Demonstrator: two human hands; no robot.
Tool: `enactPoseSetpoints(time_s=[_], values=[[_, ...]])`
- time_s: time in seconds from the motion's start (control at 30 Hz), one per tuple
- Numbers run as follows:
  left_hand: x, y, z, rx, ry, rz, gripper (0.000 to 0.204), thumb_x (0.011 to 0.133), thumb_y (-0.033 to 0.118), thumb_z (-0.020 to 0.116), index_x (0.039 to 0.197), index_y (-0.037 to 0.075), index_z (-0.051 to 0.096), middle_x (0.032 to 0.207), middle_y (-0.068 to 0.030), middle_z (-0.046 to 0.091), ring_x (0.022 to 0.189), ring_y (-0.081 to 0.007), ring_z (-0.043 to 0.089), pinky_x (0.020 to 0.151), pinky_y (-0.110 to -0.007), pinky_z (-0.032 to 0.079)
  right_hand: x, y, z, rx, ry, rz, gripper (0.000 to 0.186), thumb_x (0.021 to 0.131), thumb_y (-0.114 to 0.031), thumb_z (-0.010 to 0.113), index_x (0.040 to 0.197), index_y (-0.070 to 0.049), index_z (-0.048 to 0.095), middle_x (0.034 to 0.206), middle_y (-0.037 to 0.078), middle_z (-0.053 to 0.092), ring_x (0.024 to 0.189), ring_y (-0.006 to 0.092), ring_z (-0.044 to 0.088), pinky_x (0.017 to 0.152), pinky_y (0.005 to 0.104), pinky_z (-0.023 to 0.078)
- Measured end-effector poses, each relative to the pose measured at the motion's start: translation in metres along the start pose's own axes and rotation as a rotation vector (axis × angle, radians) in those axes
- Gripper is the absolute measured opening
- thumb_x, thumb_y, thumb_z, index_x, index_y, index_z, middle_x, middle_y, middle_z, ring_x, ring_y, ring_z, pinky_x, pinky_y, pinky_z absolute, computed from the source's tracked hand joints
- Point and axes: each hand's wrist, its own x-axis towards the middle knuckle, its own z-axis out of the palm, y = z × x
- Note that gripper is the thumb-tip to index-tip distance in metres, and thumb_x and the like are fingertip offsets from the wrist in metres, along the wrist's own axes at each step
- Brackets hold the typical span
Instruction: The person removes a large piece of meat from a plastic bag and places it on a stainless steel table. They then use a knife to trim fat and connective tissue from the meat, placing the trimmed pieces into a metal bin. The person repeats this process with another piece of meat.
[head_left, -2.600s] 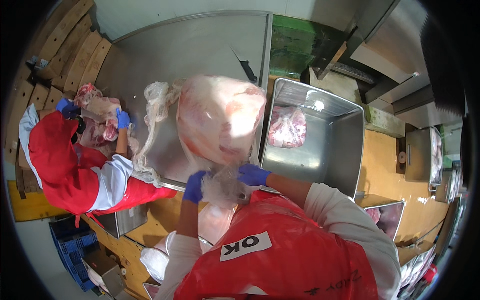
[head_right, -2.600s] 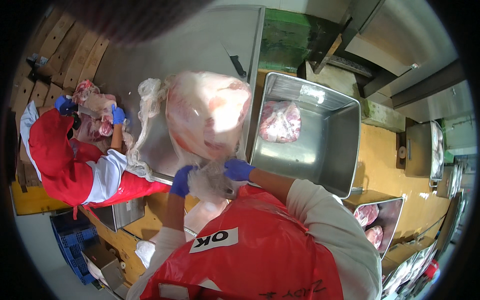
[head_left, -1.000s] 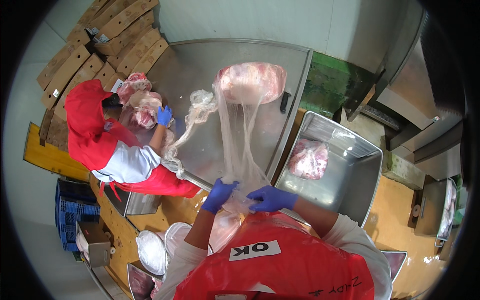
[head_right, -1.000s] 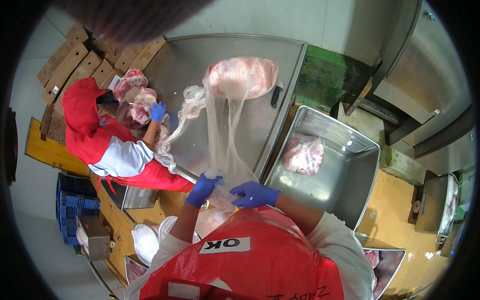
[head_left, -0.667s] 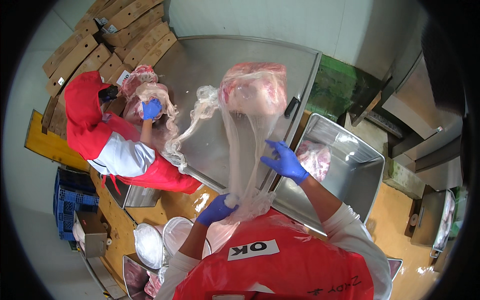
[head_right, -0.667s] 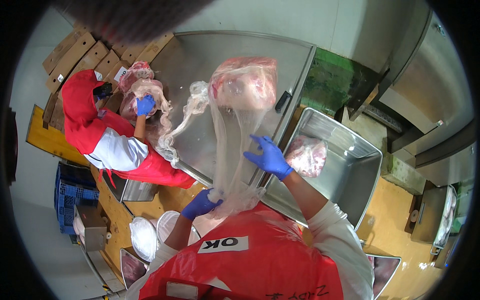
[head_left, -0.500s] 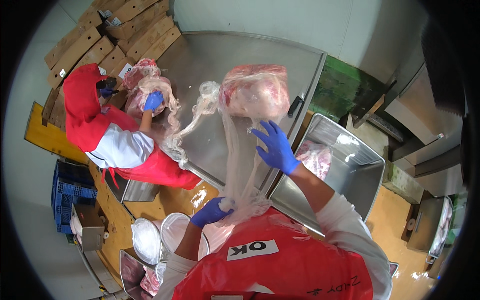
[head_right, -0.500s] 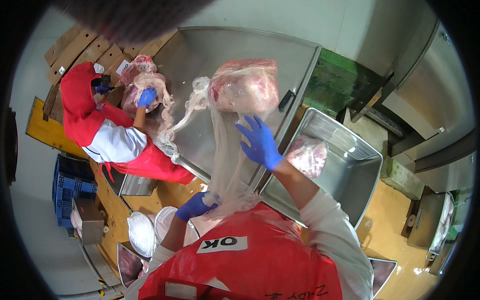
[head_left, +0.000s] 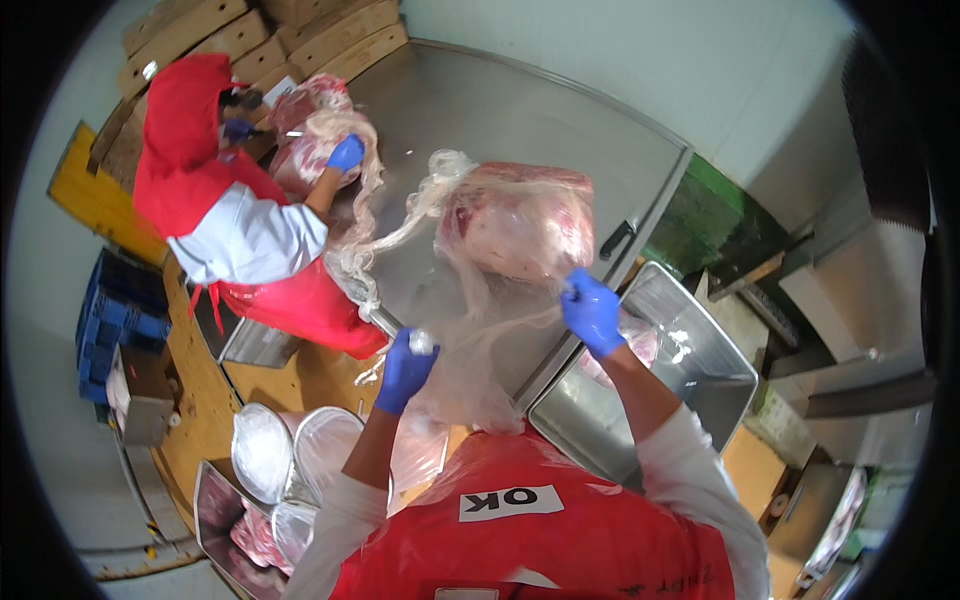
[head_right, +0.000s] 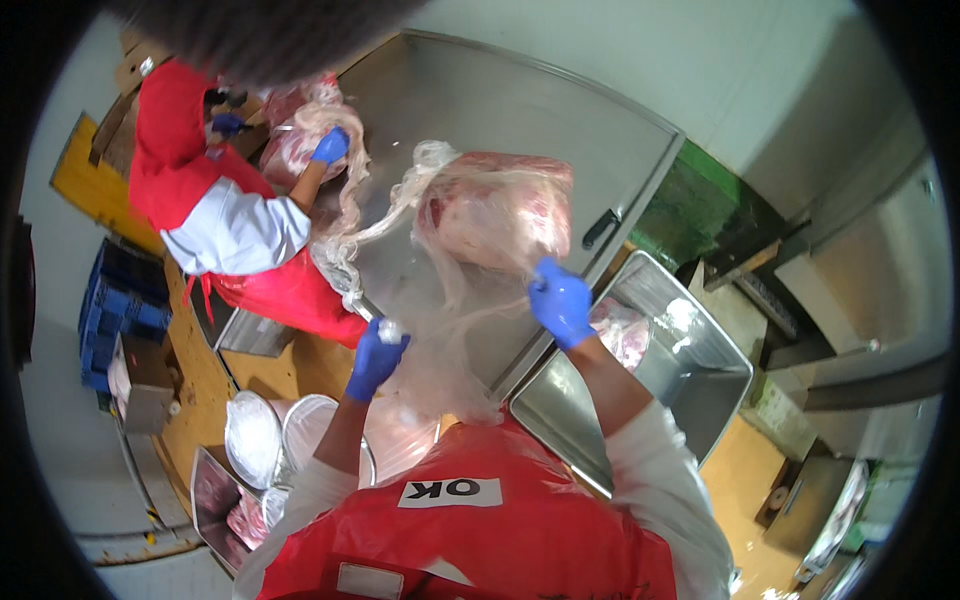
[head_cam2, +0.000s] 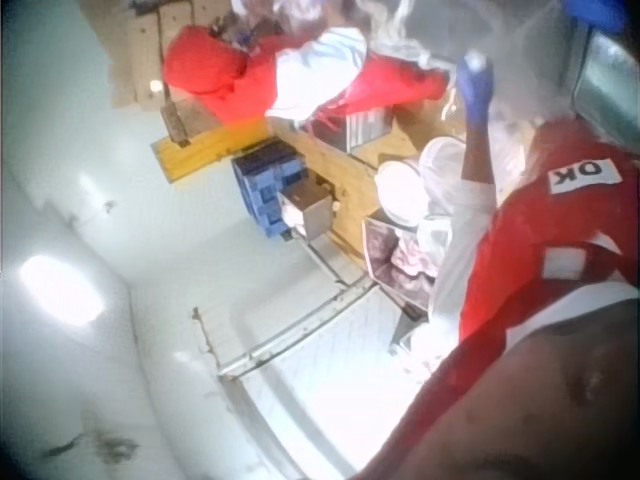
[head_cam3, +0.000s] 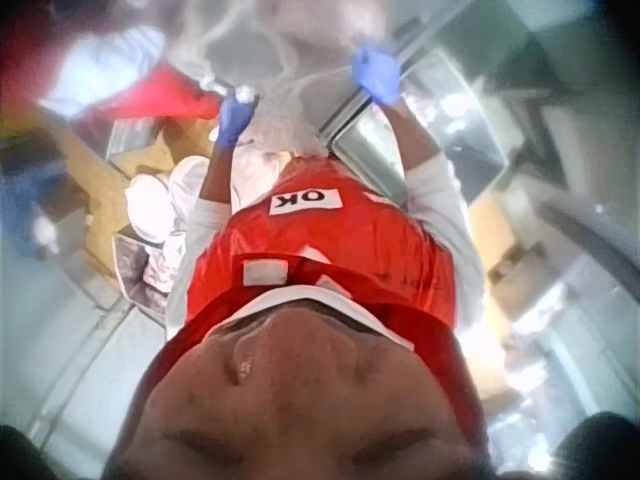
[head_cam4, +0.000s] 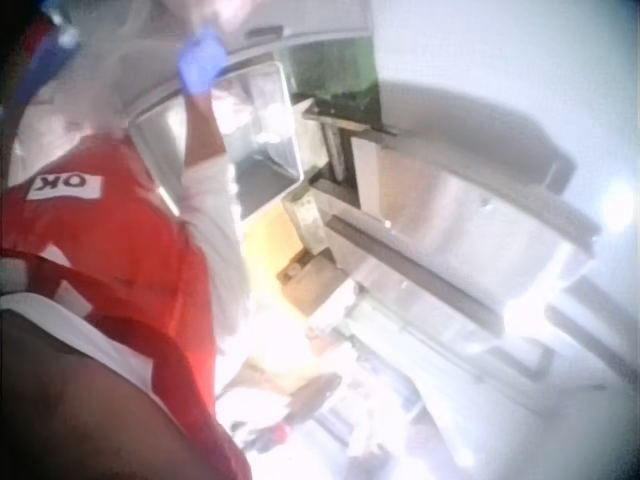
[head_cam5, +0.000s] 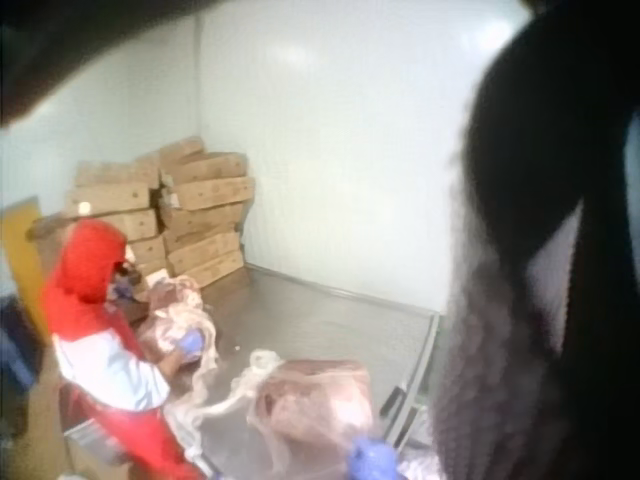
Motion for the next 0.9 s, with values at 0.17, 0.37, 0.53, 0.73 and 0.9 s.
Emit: enactPoseSetpoints(time_s=[0.17, 0.37, 0.53, 0.73, 0.9], values=[[0.074, 0.009, 0.034, -0.161, 0.18, -0.012, 0.056, 0.078, 0.028, 0.082, 0.117, -0.002, 0.054, 0.1, -0.0209, 0.067, 0.089, -0.0307, 0.068, 0.077, -0.041, 0.054, 0.056, 0.055, -0.073, 0.601, 0.638, 0.071, 0.011, 0.086, -0.01, 0.067, 0.088, -0.002, 0.06, 0.076, 0.004, 0.059, 0.07, 0.0144, 0.057, 0.069, 0.031, 0.049], [0.117, 0.057, 0.076, -0.266, 0.08, -0.082, 0.07, 0.076, 0.038, 0.083, 0.12, -0.006, 0.051, 0.112, -0.0247, 0.065, 0.1, -0.0326, 0.067, 0.086, -0.042, 0.053, 0.1, 0.0, -0.055, 0.197, 0.214, -0.203, 0.055, 0.081, -0.026, 0.078, 0.125, 0.0, 0.056, 0.12, 0.018, 0.059, 0.112, 0.0296, 0.058, 0.098, 0.0405, 0.046], [0.157, 0.018, 0.149, -0.312, 0.3, -0.182, 0.053, 0.078, 0.032, 0.083, 0.107, -0.005, 0.059, 0.083, -0.0092, 0.066, 0.075, -0.0195, 0.064, 0.068, -0.037, 0.054, 0.152, -0.033, 0.026, -0.312, 0.042, -0.394, 0.073, 0.082, -0.046, 0.075, 0.137, -0.004, 0.052, 0.131, 0.025, 0.056, 0.122, 0.0425, 0.054, 0.103, 0.0512, 0.043], [0.139, -0.064, 0.113, -0.241, 0.211, -0.267, 0.038, 0.078, 0.034, 0.074, 0.096, 0.001, 0.072, 0.09, -0.0173, 0.073, 0.087, -0.0313, 0.071, 0.077, -0.044, 0.053, 0.18, 0.015, 0.033, -0.328, -0.005, -0.018, 0.027, 0.094, -0.031, 0.059, 0.105, -0.006, 0.056, 0.095, 0.024, 0.068, 0.092, 0.046, 0.064, 0.081, 0.0564, 0.049], [0.072, -0.124, 0.055, -0.629, 0.192, -0.494, 0.02, 0.082, 0.023, 0.071, 0.082, 0.004, 0.069, 0.069, -0.0023, 0.061, 0.06, -0.0164, 0.059, 0.056, -0.034, 0.046, 0.098, 0.135, -0.008, -0.001, 0.389, 0.163, 0.021, 0.093, -0.019, 0.059, 0.086, 0.0, 0.054, 0.077, 0.027, 0.062, 0.072, 0.0473, 0.06, 0.066, 0.0502, 0.047]])
